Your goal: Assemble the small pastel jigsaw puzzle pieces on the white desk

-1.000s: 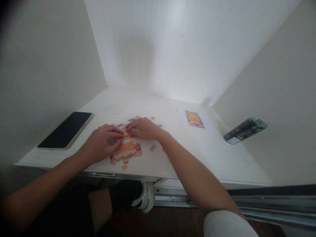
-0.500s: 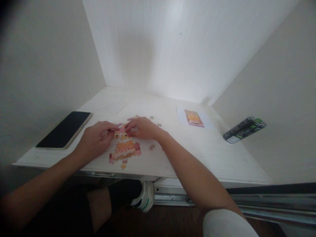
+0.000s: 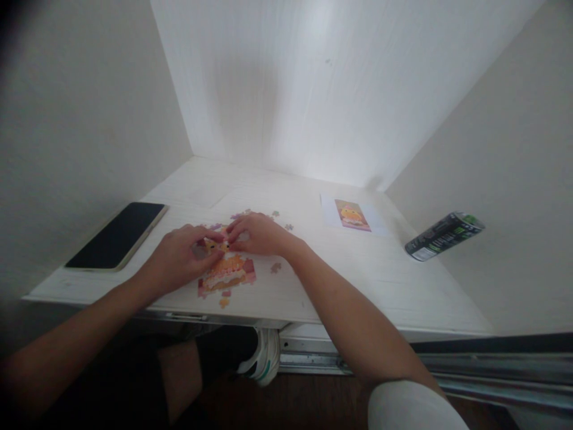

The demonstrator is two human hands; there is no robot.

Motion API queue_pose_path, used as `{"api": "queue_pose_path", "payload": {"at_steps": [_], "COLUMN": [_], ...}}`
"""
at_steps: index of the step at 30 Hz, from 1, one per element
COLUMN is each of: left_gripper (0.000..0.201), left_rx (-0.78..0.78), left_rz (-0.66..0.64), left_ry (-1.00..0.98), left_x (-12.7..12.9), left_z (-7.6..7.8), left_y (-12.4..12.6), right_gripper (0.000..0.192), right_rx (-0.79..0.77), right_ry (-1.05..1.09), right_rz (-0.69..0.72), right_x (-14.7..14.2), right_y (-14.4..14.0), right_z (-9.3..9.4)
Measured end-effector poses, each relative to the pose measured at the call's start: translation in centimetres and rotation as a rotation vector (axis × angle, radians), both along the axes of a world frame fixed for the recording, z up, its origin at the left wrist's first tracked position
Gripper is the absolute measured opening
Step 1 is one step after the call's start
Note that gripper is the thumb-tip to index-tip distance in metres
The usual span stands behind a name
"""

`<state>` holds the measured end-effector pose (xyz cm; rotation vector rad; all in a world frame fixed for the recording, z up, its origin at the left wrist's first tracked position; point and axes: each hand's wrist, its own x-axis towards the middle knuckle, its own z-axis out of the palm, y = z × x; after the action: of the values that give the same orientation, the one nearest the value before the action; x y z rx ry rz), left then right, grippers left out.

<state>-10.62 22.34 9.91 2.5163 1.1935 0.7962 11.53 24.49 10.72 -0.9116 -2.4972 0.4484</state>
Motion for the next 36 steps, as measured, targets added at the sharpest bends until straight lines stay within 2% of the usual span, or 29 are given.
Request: {"api": "queue_pose_path", "payload": {"at_steps": [6, 15, 25, 30, 33, 36], "left_gripper": [0.028, 0.041, 0.036, 0.036, 0.038, 0.044], "left_rx": [-0.062, -0.135, -0.132, -0.130, -0.145, -0.190], "left_rz": [0.031, 0.033, 0.025, 0.018, -0.017, -0.070], "left_ry": [-0.047, -0.132, -0.141, -0.147, -0.164, -0.253], "left_x": [-0.1, -0.1, -0.1, -0.4, -0.7, -0.9], "left_z": [-0.1, -0.3, -0.2, -0.2, -0.2, -0.3], "left_y": [0.0, 0.1, -0.1, 0.5, 1.2, 1.6], "right_gripper": [0.014, 0.015, 0.017, 0.013, 0.021, 0.021], "right_rx": [0.004, 0.005, 0.028, 0.004, -0.019, -0.041], "right_ry": [-0.014, -0.010, -0.054, -0.010, 0.097, 0.150], "right_rz": [0.000, 0.006, 0.029, -0.048, -0.137, -0.150], "right_x": [0.0, 0.0, 0.1, 0.1, 0.0, -0.3], "right_y": [0.1, 0.0, -0.1, -0.3, -0.4, -0.6], "right_z": [-0.1, 0.0, 0.0, 0.4, 0.5, 0.6]}}
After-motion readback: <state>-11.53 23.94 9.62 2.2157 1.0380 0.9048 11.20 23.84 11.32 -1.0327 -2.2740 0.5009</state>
